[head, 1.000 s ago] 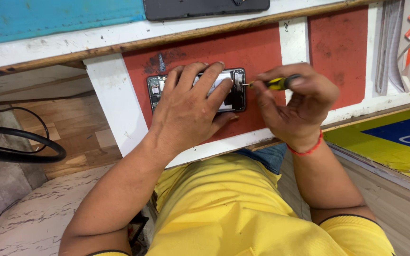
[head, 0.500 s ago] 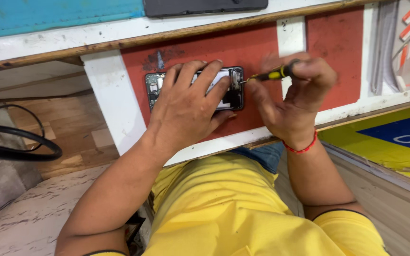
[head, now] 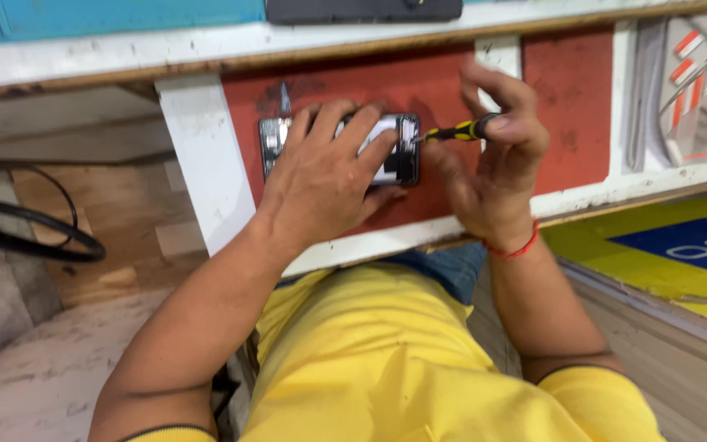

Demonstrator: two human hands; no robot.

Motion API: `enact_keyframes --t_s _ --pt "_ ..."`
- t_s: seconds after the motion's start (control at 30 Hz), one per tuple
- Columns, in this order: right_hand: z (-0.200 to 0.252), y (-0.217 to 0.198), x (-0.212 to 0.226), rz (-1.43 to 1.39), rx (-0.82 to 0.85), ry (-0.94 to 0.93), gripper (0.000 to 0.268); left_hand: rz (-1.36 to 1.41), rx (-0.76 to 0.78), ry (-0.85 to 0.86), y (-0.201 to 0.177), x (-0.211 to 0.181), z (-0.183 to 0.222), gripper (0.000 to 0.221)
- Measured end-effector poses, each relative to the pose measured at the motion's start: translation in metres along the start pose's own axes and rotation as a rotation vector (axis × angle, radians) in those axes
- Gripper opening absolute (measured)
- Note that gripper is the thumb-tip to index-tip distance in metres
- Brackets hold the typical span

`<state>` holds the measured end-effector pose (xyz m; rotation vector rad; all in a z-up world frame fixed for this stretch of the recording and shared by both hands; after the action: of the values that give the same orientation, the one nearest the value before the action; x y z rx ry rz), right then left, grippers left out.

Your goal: The person uses a screwdriver to remove screws from the back of a disassembled smartphone. They then lift the back cover and continue to unscrew internal components while the phone remains on the workbench.

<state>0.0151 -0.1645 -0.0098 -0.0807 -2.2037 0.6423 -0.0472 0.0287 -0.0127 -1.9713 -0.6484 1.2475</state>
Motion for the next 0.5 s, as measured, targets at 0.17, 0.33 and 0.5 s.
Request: enact_keyframes --t_s 0.17,0.33,0.5 --pt "0.014 -0.009 -0.014 -0.310 0.069 0.104 0.060 -0.043 -0.003 0.003 0.002 -0.001 0.001 0.061" --pt "0.013 -0.012 -0.011 -0.174 0.067 0.095 0.058 -0.055 0.008 -0.007 0.004 0.001 0.000 0.063" --pt "0.009 -0.011 0.002 -0.158 0.115 0.019 0.058 -0.199 -0.019 0.028 0.008 -0.013 0.001 0.053"
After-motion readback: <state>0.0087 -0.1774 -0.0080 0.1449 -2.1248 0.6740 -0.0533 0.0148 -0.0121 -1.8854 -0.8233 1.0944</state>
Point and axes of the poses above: each hand's wrist, its own z-axis away from the middle knuckle, its own y-axis out of the palm, x = y × z, the point moved 2 cm from there along -z, towards the middle knuckle, and after that the axes turned 9 degrees about z, right-handed, at the moved point
